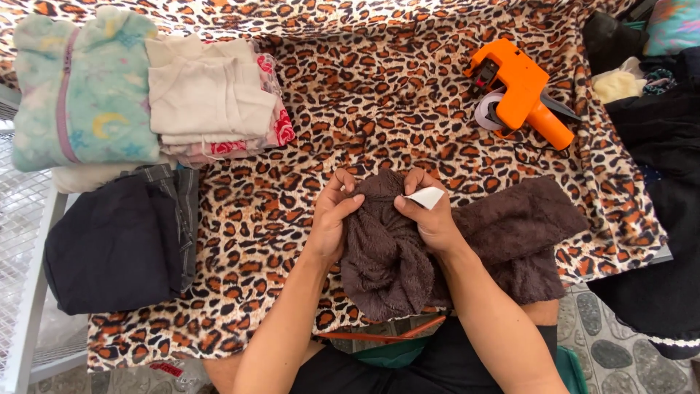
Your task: A person folds various items of clothing and uses a tagging gun to attach labels to them on a surface covered with leopard-print fabric.
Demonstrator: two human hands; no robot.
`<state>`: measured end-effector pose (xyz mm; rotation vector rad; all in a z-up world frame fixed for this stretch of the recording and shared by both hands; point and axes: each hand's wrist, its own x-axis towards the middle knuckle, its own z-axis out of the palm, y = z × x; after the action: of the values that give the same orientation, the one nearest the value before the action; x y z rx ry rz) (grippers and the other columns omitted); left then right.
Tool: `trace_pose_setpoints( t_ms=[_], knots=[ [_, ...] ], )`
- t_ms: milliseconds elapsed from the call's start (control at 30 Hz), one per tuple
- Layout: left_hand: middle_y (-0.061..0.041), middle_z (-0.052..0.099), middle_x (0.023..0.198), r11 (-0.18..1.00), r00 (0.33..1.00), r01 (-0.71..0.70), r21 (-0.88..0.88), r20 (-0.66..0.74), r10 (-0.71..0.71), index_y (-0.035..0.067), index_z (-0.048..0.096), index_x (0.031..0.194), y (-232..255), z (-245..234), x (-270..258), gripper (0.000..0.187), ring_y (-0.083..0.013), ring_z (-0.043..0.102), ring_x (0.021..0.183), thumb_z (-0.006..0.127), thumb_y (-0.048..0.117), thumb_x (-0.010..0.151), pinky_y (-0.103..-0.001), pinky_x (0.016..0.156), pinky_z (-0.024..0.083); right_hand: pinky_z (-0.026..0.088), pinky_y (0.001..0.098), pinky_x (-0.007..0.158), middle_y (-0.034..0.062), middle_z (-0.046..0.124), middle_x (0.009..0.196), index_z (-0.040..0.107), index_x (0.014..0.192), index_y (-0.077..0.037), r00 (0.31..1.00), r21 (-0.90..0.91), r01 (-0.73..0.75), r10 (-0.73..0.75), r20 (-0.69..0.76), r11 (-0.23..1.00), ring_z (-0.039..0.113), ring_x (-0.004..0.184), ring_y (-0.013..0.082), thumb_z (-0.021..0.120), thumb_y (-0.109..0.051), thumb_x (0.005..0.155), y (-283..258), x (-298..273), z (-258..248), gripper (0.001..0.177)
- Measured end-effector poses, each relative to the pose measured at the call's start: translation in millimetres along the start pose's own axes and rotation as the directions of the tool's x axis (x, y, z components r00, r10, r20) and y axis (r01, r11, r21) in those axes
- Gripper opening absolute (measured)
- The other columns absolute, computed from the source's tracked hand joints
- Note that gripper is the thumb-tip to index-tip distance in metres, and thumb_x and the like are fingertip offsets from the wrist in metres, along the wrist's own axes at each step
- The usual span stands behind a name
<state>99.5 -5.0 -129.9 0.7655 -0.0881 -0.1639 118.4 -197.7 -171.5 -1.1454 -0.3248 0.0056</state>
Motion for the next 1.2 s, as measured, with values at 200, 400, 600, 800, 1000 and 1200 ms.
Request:
trace_pose_setpoints(
  t_ms=[200,400,600,800,1000,1200],
  knots=[
    [-0.008,0.066,0.081,0.998,0.999,-0.015,0.056,0.046,0.013,0.015,0.041,0.095,-4,0,-1,0.026,-0.0143,0.061,0.074,0.061,0.0,0.097,-0.027,0.065,0.049,0.031,0.0228,0.054,-0.008,0.042,0.065,0.043,0.09,-0.016,0.995,0.127,-0.096,0.094,0.022,0.987,0.04,0.057,0.0038,0.072,-0.005,0.093,-21,2,17,0.031],
    [-0.013,0.068,0.1,1.0,1.0,-0.006,0.021,0.015,0.006,0.008,0.048,0.1,-2,-10,-1,0.026,-0.0177,0.066,0.084,0.071,0.005,0.088,-0.029,0.068,0.053,0.042,0.0264,0.07,0.0006,0.064,0.078,0.054,0.09,-0.009,0.997,-0.029,-0.033,0.031,-0.077,0.999,0.059,0.073,0.0111,0.069,0.0,0.095,0,-3,-19,0.018],
    [-0.017,0.072,0.094,0.98,1.0,0.027,0.197,0.0,-0.027,-0.003,0.061,0.097,-5,-23,-4,0.017,-0.0202,0.07,0.078,0.071,-0.007,0.084,-0.028,0.064,0.055,0.019,0.0469,0.124,0.0177,0.044,0.16,0.047,0.151,-0.001,0.993,-0.163,-0.093,0.104,0.058,0.982,0.028,0.152,0.0297,0.07,-0.048,0.088,-55,9,24,0.082],
    [-0.006,0.063,0.1,0.943,0.995,0.097,0.317,-0.003,-0.102,0.009,0.041,0.133,28,26,-12,0.082,-0.0093,0.066,0.074,0.094,0.01,0.07,-0.021,0.062,0.056,0.054,0.0345,0.089,0.0079,0.076,0.094,0.074,0.108,0.0,0.982,-0.232,-0.188,0.175,-0.076,0.954,0.066,0.091,0.0138,0.088,-0.003,0.077,-35,3,16,0.034],
    [-0.009,0.066,0.065,0.692,0.933,0.29,0.662,-0.034,-0.358,-0.001,0.068,0.078,61,41,-9,0.031,-0.0144,0.057,0.06,0.088,0.022,0.073,-0.027,0.051,0.044,0.058,0.0332,0.086,0.0107,0.073,0.09,0.066,0.111,0.002,0.953,0.089,-0.18,0.196,-0.231,0.98,0.074,0.085,0.0193,0.077,-0.01,0.091,-29,-3,20,0.026],
    [-0.005,0.072,0.074,0.908,0.982,0.187,0.375,-0.095,-0.163,0.0,0.074,0.096,39,26,-5,0.014,-0.0064,0.063,0.065,0.079,0.012,0.091,-0.019,0.058,0.05,0.058,0.0318,0.08,0.0113,0.075,0.086,0.065,0.117,0.003,0.958,0.093,-0.281,0.274,0.082,0.955,0.073,0.083,0.017,0.091,-0.023,0.068,-63,2,27,0.061]
  ],
)
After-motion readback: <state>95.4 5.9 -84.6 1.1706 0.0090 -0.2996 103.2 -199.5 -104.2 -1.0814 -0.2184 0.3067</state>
